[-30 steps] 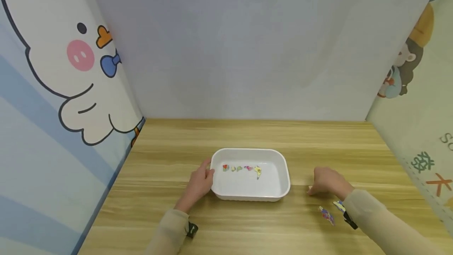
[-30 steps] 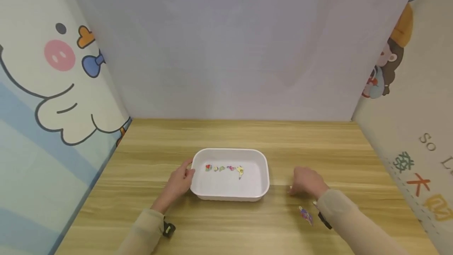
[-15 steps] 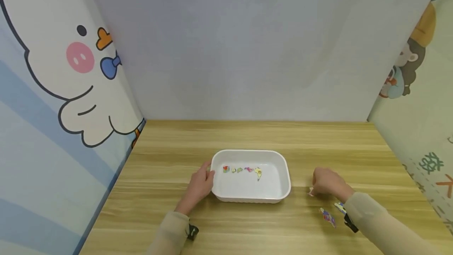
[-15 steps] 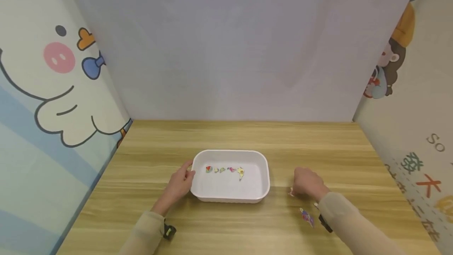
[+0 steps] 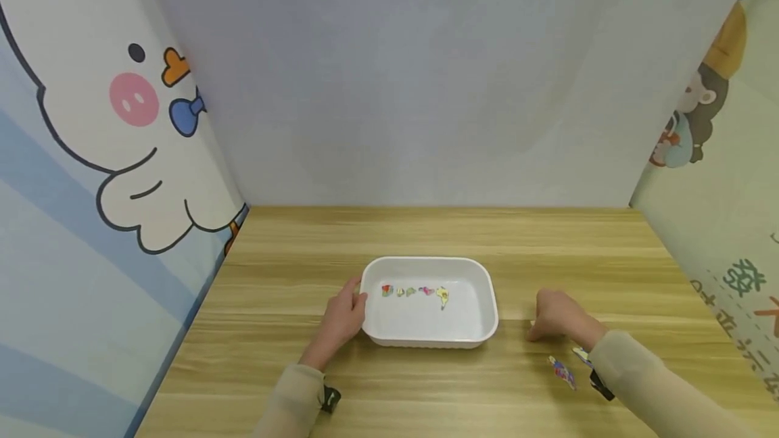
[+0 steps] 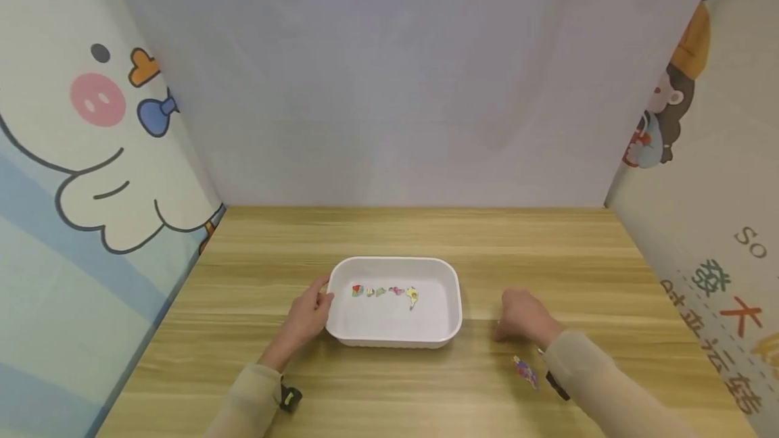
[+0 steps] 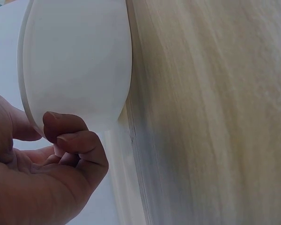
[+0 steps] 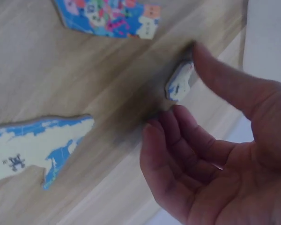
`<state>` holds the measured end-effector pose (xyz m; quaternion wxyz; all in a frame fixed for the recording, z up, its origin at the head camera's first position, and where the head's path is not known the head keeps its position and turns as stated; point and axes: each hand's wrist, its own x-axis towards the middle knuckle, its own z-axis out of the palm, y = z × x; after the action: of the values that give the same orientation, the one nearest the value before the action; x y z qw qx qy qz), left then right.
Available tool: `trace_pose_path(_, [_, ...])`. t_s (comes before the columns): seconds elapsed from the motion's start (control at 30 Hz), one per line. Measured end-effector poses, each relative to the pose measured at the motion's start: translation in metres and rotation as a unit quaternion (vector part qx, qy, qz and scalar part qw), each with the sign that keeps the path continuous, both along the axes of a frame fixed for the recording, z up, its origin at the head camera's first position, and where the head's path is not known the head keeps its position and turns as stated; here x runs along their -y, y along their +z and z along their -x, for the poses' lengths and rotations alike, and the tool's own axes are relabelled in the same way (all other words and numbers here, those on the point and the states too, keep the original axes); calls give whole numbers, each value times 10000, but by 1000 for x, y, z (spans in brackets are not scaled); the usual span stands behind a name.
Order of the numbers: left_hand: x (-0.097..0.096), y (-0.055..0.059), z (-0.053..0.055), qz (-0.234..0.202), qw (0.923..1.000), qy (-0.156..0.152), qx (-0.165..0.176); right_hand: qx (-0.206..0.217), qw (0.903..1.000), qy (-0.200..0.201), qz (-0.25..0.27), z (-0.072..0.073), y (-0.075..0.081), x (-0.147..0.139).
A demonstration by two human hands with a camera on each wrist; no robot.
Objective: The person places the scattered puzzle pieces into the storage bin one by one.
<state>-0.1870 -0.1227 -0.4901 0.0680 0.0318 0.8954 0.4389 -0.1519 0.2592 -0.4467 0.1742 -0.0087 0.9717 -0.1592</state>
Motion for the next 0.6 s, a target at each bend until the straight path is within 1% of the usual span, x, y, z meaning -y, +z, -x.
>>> trace_pose_path(0.07, [1,1,0,4,10000,-1,24,-19,10000,72,-33,0,0,1])
trace_pose_path(0.3, [1,2,0,-8,10000,52,-24,16,10000,79,43,1,-1,1])
trace_pose_path(0.43, [1,1,-1,0,10000,16,1,-37,9996,106,273,1,-4,3])
trace_pose_path(0.6, [1,1,-1,21,10000,4,51,-256,9982,228,489,3,-5,3])
